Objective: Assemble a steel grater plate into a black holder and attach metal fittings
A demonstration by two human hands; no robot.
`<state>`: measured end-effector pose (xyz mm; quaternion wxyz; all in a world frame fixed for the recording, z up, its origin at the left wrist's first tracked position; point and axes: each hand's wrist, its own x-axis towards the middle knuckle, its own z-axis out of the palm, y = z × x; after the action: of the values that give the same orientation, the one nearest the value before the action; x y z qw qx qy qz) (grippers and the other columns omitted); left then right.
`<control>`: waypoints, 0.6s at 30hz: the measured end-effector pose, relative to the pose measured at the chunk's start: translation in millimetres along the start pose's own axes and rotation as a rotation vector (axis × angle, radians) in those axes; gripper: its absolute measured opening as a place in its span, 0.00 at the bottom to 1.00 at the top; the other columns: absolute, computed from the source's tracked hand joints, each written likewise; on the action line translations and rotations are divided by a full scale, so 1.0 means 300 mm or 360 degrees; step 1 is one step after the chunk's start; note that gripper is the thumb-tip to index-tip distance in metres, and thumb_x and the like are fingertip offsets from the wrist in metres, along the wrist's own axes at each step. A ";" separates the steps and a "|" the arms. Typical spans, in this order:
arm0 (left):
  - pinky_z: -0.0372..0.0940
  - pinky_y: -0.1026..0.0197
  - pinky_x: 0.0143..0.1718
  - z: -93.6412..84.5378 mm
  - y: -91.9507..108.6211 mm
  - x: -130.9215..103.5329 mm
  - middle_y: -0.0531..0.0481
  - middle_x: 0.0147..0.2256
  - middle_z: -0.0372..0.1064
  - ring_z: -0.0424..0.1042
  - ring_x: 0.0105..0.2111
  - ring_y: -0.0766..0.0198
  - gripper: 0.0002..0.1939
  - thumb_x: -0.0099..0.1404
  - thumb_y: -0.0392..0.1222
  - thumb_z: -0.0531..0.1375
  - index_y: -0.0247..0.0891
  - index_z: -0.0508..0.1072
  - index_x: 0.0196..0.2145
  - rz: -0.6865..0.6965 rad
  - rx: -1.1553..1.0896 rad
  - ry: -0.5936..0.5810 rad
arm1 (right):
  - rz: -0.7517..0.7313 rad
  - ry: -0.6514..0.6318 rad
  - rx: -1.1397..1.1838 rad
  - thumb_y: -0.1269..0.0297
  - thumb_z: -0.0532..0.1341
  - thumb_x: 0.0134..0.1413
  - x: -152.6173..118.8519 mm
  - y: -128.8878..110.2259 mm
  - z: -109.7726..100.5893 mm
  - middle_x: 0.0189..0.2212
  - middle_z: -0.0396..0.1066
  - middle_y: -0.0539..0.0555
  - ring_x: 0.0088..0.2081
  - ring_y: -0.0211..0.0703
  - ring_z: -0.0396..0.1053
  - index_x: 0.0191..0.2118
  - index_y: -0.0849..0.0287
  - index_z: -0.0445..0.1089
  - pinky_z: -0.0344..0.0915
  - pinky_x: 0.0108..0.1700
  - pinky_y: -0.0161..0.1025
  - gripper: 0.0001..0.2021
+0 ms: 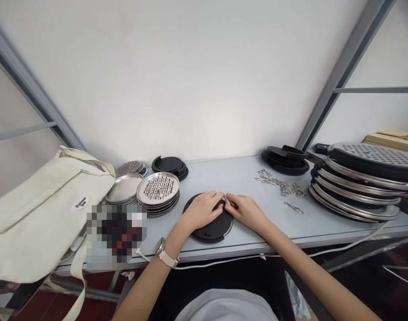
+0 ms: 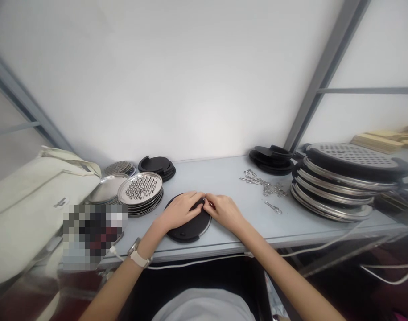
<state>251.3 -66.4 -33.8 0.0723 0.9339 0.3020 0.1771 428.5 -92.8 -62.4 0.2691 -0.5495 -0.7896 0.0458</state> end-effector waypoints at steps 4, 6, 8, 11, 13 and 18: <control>0.60 0.61 0.38 0.001 -0.002 0.002 0.50 0.34 0.65 0.66 0.35 0.62 0.06 0.67 0.39 0.48 0.39 0.62 0.39 0.0011 -0.0027 0.0009 | -0.0017 0.0066 0.0007 0.64 0.49 0.57 -0.001 0.004 0.006 0.17 0.58 0.45 0.19 0.34 0.54 0.24 0.56 0.56 0.48 0.25 0.31 0.10; 0.60 0.61 0.38 0.003 -0.003 0.003 0.50 0.35 0.65 0.66 0.35 0.63 0.05 0.67 0.38 0.48 0.39 0.62 0.39 0.0015 -0.0049 0.0013 | -0.0014 0.0088 -0.0001 0.64 0.50 0.57 -0.001 0.007 0.009 0.17 0.57 0.45 0.19 0.34 0.53 0.24 0.56 0.55 0.48 0.25 0.31 0.11; 0.60 0.62 0.38 0.004 -0.005 0.003 0.51 0.35 0.65 0.66 0.35 0.63 0.05 0.67 0.38 0.48 0.39 0.62 0.38 0.0012 -0.0069 0.0017 | -0.0009 0.0094 -0.0002 0.64 0.50 0.56 -0.001 0.009 0.011 0.17 0.55 0.45 0.19 0.34 0.53 0.23 0.56 0.53 0.48 0.25 0.31 0.11; 0.60 0.62 0.38 0.004 -0.006 0.002 0.51 0.34 0.65 0.66 0.35 0.63 0.04 0.66 0.38 0.49 0.39 0.63 0.37 -0.0006 -0.0089 0.0013 | -0.0006 0.0089 0.0014 0.64 0.50 0.56 -0.001 0.009 0.009 0.17 0.55 0.44 0.19 0.34 0.53 0.23 0.56 0.52 0.48 0.25 0.31 0.11; 0.60 0.62 0.37 0.003 -0.005 0.002 0.51 0.34 0.65 0.65 0.35 0.63 0.05 0.66 0.38 0.49 0.39 0.63 0.38 -0.0015 -0.0097 0.0011 | -0.0002 0.0091 0.0018 0.64 0.50 0.56 -0.001 0.009 0.007 0.17 0.55 0.44 0.19 0.34 0.53 0.23 0.56 0.52 0.48 0.25 0.31 0.11; 0.60 0.62 0.37 -0.002 -0.003 0.001 0.51 0.34 0.64 0.65 0.34 0.64 0.06 0.66 0.38 0.49 0.39 0.63 0.39 -0.0010 -0.0124 0.0013 | 0.0012 0.0108 0.0043 0.63 0.50 0.57 -0.001 0.007 0.004 0.16 0.54 0.44 0.19 0.33 0.52 0.23 0.56 0.52 0.48 0.25 0.30 0.12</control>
<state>250.8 -65.5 -33.6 0.1079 0.9287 0.2981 0.1923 429.7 -91.9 -64.2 0.3028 -0.5501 -0.7773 0.0388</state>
